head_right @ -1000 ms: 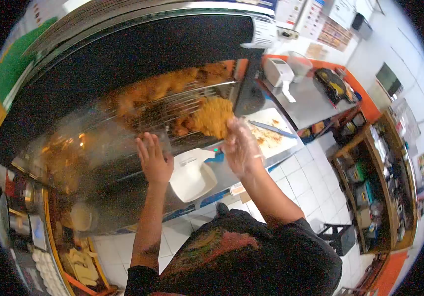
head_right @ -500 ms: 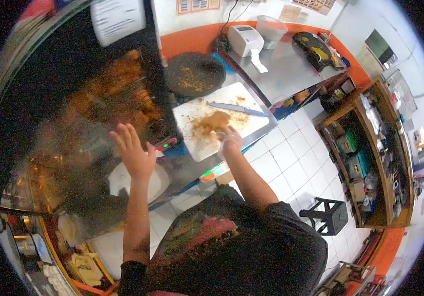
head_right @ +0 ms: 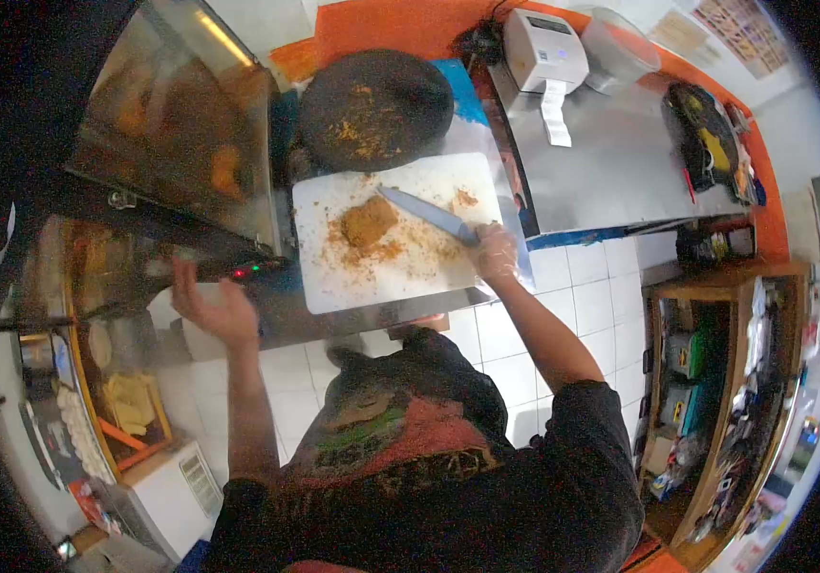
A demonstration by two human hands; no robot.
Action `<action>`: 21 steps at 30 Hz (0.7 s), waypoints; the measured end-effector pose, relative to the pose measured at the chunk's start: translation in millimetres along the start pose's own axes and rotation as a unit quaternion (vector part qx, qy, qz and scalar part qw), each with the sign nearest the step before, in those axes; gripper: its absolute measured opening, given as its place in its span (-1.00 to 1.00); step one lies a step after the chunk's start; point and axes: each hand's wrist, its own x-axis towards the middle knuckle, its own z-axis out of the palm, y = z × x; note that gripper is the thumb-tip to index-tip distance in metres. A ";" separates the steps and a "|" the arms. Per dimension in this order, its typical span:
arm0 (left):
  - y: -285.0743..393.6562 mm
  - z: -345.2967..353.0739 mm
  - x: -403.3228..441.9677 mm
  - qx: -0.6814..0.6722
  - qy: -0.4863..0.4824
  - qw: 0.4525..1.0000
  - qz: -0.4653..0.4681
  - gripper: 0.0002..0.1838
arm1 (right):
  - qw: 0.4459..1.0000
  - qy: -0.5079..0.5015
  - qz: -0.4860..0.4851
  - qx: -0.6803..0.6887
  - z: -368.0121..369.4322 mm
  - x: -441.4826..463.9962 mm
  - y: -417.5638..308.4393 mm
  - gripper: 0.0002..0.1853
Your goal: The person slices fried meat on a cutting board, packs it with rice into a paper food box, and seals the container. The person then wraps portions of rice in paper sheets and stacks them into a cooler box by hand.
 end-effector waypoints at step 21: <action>57.9 164.4 -68.4 -0.101 -0.321 0.940 -0.049 -0.27 | 0.955 -0.245 -0.008 0.167 -3.0 14.9 -118.1 -0.63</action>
